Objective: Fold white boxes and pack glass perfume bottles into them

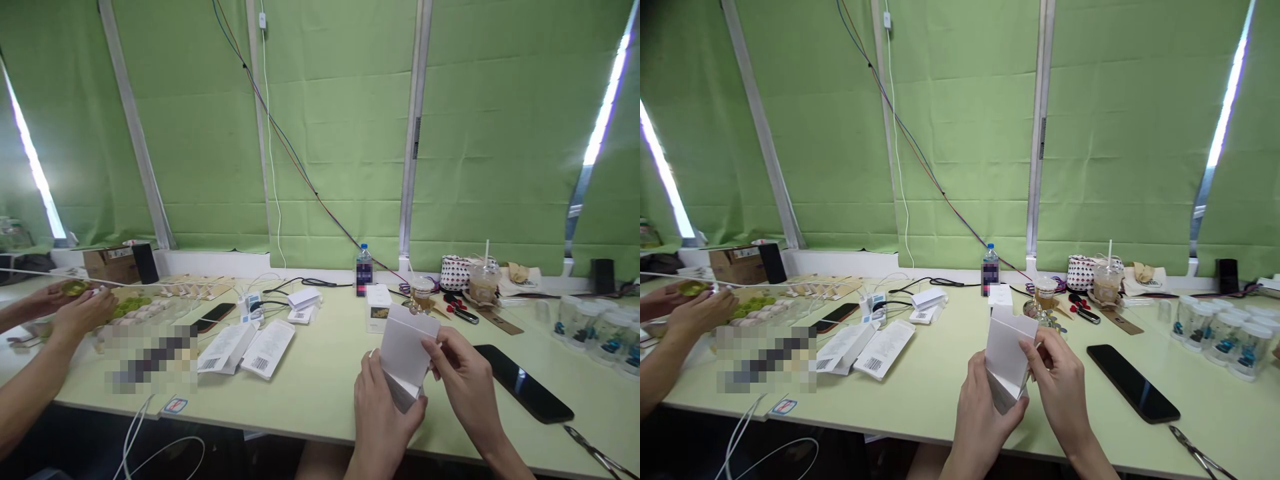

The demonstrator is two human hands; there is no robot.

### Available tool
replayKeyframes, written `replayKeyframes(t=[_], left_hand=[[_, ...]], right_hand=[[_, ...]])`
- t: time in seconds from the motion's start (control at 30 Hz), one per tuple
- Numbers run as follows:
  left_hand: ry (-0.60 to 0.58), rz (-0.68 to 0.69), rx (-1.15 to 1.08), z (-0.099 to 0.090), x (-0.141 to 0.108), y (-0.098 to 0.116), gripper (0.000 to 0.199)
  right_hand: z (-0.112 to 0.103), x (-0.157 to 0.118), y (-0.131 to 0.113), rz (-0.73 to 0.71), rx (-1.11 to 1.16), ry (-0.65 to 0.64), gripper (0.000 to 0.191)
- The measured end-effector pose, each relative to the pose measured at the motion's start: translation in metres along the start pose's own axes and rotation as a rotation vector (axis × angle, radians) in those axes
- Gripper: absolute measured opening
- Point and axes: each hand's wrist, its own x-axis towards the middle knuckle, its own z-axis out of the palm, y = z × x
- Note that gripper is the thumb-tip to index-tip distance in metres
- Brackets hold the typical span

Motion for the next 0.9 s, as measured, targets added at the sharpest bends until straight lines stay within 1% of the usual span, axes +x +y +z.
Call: replayKeyframes(t=[0.1,0.2,0.3,0.47,0.6,0.67,0.77,0.9], left_hand=[[0.017,0.007,-0.043,0.0,0.002,-0.003,0.062],[0.028,0.014,-0.078,0.0,0.003,-0.007,0.058],[0.037,0.023,-0.085,-0.001,0.004,-0.011,0.055],[0.048,0.011,-0.069,0.0,0.005,-0.012,0.052],[0.062,-0.019,-0.061,0.001,0.007,-0.012,0.053],[0.066,-0.038,-0.065,0.0,0.007,-0.013,0.052],[0.059,-0.053,-0.075,-0.001,0.007,-0.013,0.054],[0.081,-0.023,-0.079,-0.001,0.006,-0.012,0.055]], right_hand=[[0.002,0.002,0.006,0.026,0.0,-0.051,0.027],[0.004,0.005,0.012,0.055,0.008,-0.16,0.025],[0.004,0.009,0.016,0.052,0.003,-0.269,0.022],[0.001,0.009,0.019,0.004,-0.125,-0.357,0.022],[0.003,0.007,0.018,0.009,-0.22,-0.509,0.019],[0.004,0.007,0.017,0.026,-0.241,-0.566,0.018],[0.005,0.007,0.014,0.055,-0.193,-0.588,0.016],[0.005,0.006,0.012,0.115,-0.108,-0.532,0.029]])
